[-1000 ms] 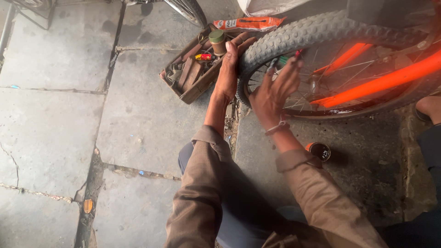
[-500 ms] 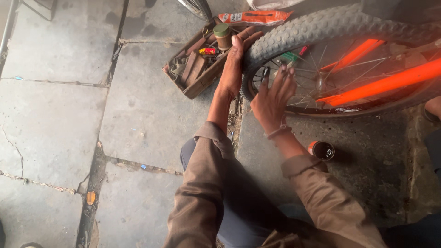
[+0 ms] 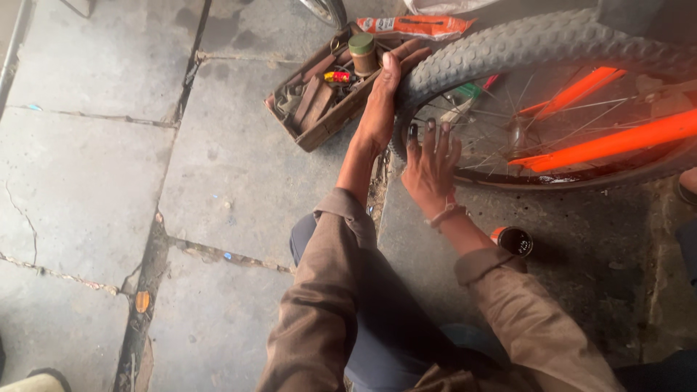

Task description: The person applies a dark liquid sealant to the inner rim of a bicycle tire using a small brush. They repeatedly dip the brush into a container and spread the substance along the tire's inner edge.

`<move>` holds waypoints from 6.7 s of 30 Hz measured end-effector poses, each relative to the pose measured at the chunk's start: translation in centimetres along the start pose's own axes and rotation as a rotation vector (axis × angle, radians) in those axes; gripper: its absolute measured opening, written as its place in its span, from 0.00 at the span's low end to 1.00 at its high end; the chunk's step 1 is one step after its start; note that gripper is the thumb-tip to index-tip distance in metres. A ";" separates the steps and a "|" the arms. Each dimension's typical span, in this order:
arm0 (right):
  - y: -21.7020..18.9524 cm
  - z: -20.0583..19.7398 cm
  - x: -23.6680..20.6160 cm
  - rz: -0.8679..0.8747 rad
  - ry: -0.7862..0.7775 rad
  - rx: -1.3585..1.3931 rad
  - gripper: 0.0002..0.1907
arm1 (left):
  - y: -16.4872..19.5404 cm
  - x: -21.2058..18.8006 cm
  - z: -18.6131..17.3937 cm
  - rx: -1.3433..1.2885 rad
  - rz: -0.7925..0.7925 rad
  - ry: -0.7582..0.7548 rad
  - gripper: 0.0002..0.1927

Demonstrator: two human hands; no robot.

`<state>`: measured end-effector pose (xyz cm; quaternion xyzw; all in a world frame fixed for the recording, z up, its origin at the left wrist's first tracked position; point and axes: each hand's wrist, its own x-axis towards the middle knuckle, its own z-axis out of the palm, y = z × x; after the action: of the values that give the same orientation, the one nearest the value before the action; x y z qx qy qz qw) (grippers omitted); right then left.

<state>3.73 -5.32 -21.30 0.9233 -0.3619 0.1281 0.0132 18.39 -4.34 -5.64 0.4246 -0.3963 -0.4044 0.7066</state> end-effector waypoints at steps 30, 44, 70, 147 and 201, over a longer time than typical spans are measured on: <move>1.0 0.0 0.8 -0.164 -0.155 -0.125 0.28 | -1.5 0.3 -0.6 -0.073 -0.024 0.002 0.41; 1.6 -0.8 -4.7 -0.139 -0.016 0.140 0.26 | -1.3 0.3 -0.5 -0.059 -0.012 -0.009 0.43; 3.9 -3.1 -6.3 -0.033 -0.513 0.274 0.37 | -3.7 -1.4 -4.5 0.387 -0.050 -0.104 0.48; 2.7 -6.9 -5.8 0.186 0.368 0.875 0.25 | 0.7 0.3 -2.4 0.076 -0.105 -0.050 0.51; -1.7 -3.4 -1.2 -0.085 -0.414 0.093 0.42 | 1.2 0.3 -2.0 0.072 -0.118 -0.089 0.49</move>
<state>3.23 -2.86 -18.21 0.9439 -0.3113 -0.0482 -0.0988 20.60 -3.71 -5.08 0.4537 -0.4158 -0.4495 0.6475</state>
